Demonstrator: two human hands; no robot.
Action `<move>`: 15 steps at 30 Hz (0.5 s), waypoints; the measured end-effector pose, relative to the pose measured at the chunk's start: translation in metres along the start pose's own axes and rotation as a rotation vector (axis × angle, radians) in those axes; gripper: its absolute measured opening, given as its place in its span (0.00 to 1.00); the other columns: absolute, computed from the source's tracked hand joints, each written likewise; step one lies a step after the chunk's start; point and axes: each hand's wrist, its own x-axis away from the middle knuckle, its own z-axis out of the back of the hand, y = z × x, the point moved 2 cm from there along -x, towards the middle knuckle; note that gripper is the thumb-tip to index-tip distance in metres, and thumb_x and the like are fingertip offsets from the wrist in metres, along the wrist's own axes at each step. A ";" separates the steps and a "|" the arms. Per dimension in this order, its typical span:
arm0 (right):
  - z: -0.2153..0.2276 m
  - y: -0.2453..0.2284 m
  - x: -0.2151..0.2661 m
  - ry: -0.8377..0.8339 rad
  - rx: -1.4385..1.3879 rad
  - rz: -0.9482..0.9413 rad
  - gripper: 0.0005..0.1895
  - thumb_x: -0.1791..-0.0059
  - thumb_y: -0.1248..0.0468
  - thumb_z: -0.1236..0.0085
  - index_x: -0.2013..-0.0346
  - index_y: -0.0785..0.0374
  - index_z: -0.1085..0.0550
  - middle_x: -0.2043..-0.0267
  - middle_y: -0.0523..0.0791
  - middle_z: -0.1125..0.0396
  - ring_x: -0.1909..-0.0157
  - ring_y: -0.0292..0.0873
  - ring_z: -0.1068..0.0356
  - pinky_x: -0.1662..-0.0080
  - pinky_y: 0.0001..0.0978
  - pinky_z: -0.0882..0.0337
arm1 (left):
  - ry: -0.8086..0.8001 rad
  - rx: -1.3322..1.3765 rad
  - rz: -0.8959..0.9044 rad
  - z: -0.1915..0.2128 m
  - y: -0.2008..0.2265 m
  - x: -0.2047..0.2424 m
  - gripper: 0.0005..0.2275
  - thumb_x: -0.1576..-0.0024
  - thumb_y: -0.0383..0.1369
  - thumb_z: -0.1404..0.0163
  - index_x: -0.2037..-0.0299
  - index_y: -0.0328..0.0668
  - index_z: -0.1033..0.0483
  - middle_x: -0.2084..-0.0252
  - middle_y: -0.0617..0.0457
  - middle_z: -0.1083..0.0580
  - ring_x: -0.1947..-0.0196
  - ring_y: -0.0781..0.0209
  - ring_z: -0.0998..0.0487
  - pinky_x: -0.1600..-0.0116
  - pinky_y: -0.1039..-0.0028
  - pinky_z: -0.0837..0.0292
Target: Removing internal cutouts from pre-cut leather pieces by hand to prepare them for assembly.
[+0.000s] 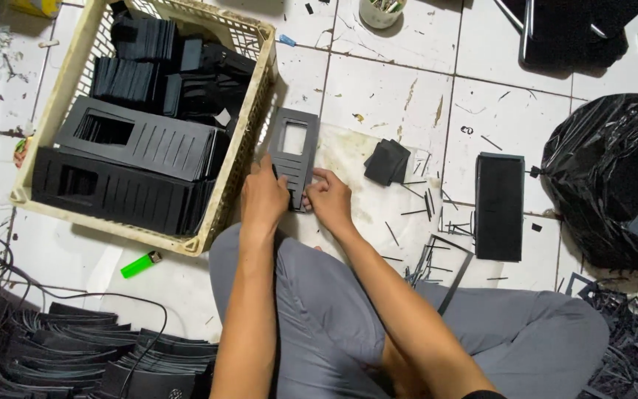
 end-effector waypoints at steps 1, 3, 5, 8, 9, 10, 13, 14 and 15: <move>0.004 -0.003 0.005 0.000 0.001 -0.003 0.23 0.56 0.70 0.43 0.45 0.64 0.25 0.73 0.47 0.24 0.78 0.40 0.24 0.74 0.28 0.21 | -0.003 0.000 0.002 0.000 0.003 -0.001 0.24 0.40 0.29 0.49 0.34 0.23 0.38 0.42 0.20 0.33 0.47 0.22 0.25 0.49 0.39 0.26; 0.015 -0.010 0.016 0.018 0.096 0.039 0.20 0.56 0.67 0.43 0.49 0.64 0.23 0.76 0.46 0.26 0.77 0.40 0.24 0.71 0.31 0.22 | -0.057 -0.004 0.049 0.000 0.008 -0.002 0.26 0.39 0.35 0.48 0.33 0.27 0.36 0.40 0.25 0.32 0.43 0.24 0.27 0.45 0.39 0.29; 0.032 -0.008 0.028 -0.010 0.136 0.081 0.19 0.56 0.67 0.43 0.50 0.61 0.22 0.75 0.47 0.26 0.76 0.41 0.24 0.70 0.33 0.23 | -0.047 -0.028 0.048 0.005 0.010 0.002 0.26 0.39 0.38 0.48 0.34 0.29 0.34 0.40 0.26 0.30 0.42 0.25 0.27 0.44 0.39 0.29; 0.074 -0.010 0.050 -0.095 0.210 0.147 0.16 0.55 0.67 0.42 0.53 0.59 0.20 0.73 0.48 0.25 0.73 0.43 0.23 0.66 0.35 0.24 | 0.012 -0.065 -0.003 0.015 0.018 0.011 0.24 0.39 0.39 0.48 0.37 0.30 0.30 0.42 0.29 0.28 0.43 0.27 0.26 0.43 0.41 0.30; 0.091 -0.011 0.060 -0.155 0.245 0.165 0.15 0.55 0.67 0.41 0.54 0.58 0.19 0.73 0.48 0.25 0.72 0.44 0.23 0.64 0.36 0.24 | 0.058 -0.075 -0.050 0.017 0.023 0.016 0.22 0.40 0.38 0.48 0.40 0.29 0.27 0.45 0.29 0.26 0.44 0.28 0.25 0.43 0.42 0.30; 0.116 -0.010 0.065 -0.139 0.245 0.159 0.15 0.55 0.67 0.41 0.54 0.58 0.19 0.73 0.48 0.25 0.72 0.44 0.23 0.64 0.36 0.24 | 0.046 -0.074 -0.063 0.021 0.032 0.022 0.22 0.40 0.38 0.48 0.40 0.29 0.27 0.45 0.29 0.26 0.44 0.28 0.25 0.43 0.42 0.30; 0.189 -0.006 0.084 -0.179 0.427 0.230 0.15 0.53 0.67 0.43 0.52 0.60 0.19 0.67 0.57 0.24 0.60 0.61 0.23 0.56 0.49 0.25 | 0.104 -0.050 -0.282 0.028 0.059 0.044 0.18 0.38 0.33 0.49 0.41 0.26 0.27 0.47 0.25 0.26 0.45 0.26 0.26 0.43 0.42 0.31; 0.217 -0.005 0.089 -0.106 0.497 0.214 0.15 0.53 0.69 0.45 0.52 0.63 0.20 0.66 0.59 0.25 0.59 0.63 0.24 0.55 0.51 0.26 | 0.114 0.053 -0.401 0.026 0.065 0.052 0.16 0.39 0.28 0.49 0.43 0.24 0.26 0.50 0.25 0.25 0.49 0.26 0.24 0.45 0.45 0.30; 0.244 -0.004 0.094 -0.031 0.563 0.201 0.16 0.53 0.70 0.47 0.52 0.66 0.20 0.64 0.61 0.25 0.57 0.66 0.25 0.54 0.53 0.27 | 0.124 0.156 -0.522 0.026 0.071 0.058 0.14 0.39 0.24 0.49 0.45 0.22 0.25 0.53 0.25 0.24 0.53 0.26 0.23 0.48 0.47 0.28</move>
